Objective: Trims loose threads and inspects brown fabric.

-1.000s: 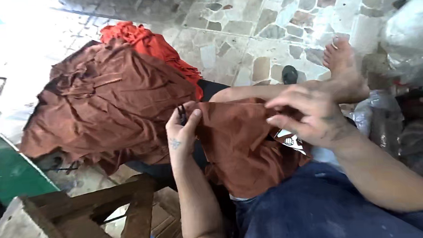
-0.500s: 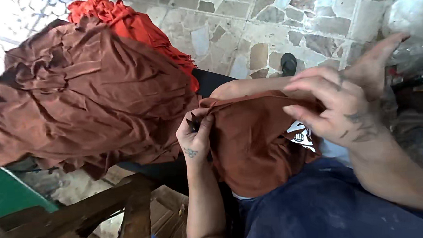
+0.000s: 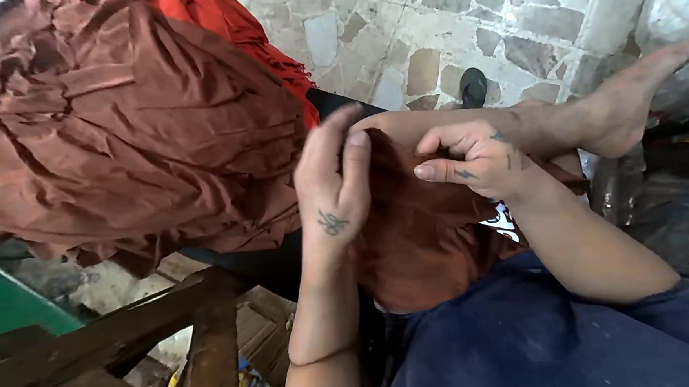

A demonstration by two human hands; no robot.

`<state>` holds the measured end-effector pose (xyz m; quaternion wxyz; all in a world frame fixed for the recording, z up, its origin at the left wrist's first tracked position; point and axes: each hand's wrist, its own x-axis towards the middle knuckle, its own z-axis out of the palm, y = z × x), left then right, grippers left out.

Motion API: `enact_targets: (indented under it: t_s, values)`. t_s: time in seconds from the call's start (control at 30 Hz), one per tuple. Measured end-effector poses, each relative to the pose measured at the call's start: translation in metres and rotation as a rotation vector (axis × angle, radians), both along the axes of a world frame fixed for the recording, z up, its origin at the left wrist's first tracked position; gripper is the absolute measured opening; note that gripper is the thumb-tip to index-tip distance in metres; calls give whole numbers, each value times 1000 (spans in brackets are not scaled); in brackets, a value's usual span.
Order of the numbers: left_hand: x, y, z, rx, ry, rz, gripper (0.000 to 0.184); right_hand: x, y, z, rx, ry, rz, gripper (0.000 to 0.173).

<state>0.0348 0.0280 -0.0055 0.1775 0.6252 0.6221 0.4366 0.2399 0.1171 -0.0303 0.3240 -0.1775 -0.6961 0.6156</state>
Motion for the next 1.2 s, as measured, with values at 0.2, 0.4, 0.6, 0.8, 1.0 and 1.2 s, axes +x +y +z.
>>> enact_targets:
  t_s: [0.2, 0.4, 0.6, 0.8, 1.0, 1.2]
  values:
    - [21, -35, 14, 130, -190, -227, 45, 11, -8, 14, 64, 69, -66, 5]
    - [63, -50, -14, 218, -501, -182, 37, 12, -19, 33, 72, 108, -50, 5]
    - [67, -51, -12, 229, -392, -158, 41, 22, -24, 39, 119, 92, -92, 7]
    - [64, -49, -7, 206, -243, -162, 40, 23, -28, 41, 137, 88, -109, 5]
    - [65, -47, -8, 185, -267, -193, 40, 25, -29, 39, 150, 76, -122, 5]
    - [66, -45, -9, 210, -251, -217, 40, 26, -30, 39, 151, 66, -117, 4]
